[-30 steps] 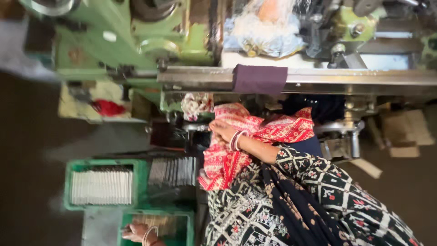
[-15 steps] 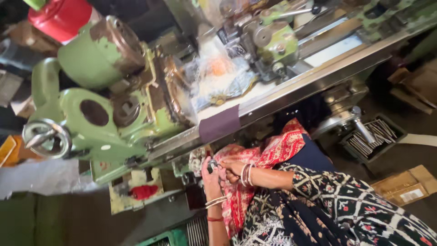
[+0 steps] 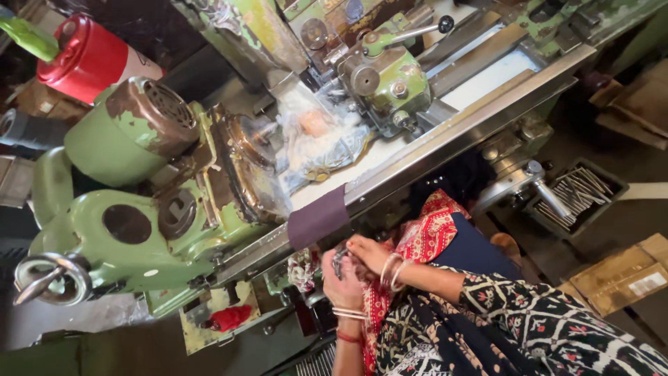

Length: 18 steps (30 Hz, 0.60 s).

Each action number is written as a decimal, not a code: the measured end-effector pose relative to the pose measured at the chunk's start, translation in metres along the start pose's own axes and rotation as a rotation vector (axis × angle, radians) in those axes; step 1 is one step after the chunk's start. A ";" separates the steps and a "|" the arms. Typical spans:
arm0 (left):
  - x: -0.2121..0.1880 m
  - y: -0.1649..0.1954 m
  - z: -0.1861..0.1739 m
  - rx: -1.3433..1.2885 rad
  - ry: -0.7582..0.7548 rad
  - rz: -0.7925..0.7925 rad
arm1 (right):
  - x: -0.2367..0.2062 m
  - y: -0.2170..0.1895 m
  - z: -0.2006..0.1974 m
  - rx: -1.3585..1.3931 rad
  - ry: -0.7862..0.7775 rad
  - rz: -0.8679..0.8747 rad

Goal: The person repeatedly picks a metal rod from a green bin, places it into a press machine, operates the press with both hands, and returns the processed rod to the bin. This cycle is repeated continuously.

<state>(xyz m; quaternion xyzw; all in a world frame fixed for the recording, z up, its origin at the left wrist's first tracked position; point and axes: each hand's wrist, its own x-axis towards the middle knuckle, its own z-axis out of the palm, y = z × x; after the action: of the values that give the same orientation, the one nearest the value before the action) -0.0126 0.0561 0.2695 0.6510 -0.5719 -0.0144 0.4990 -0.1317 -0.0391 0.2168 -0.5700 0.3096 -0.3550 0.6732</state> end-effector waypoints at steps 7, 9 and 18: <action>0.042 0.027 -0.039 0.401 -0.190 0.426 | -0.011 -0.037 -0.019 0.555 -0.536 0.943; 0.050 0.036 -0.040 0.405 -0.121 0.408 | -0.017 -0.055 -0.017 0.466 -0.571 0.962; 0.051 0.081 -0.045 0.172 -0.455 0.599 | -0.055 -0.061 -0.047 0.239 -0.949 1.073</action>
<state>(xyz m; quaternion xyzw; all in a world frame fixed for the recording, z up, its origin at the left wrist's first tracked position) -0.0274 0.0582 0.3749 0.4746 -0.8319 0.0359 0.2852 -0.2086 -0.0258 0.2702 -0.3546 0.1803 0.2783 0.8743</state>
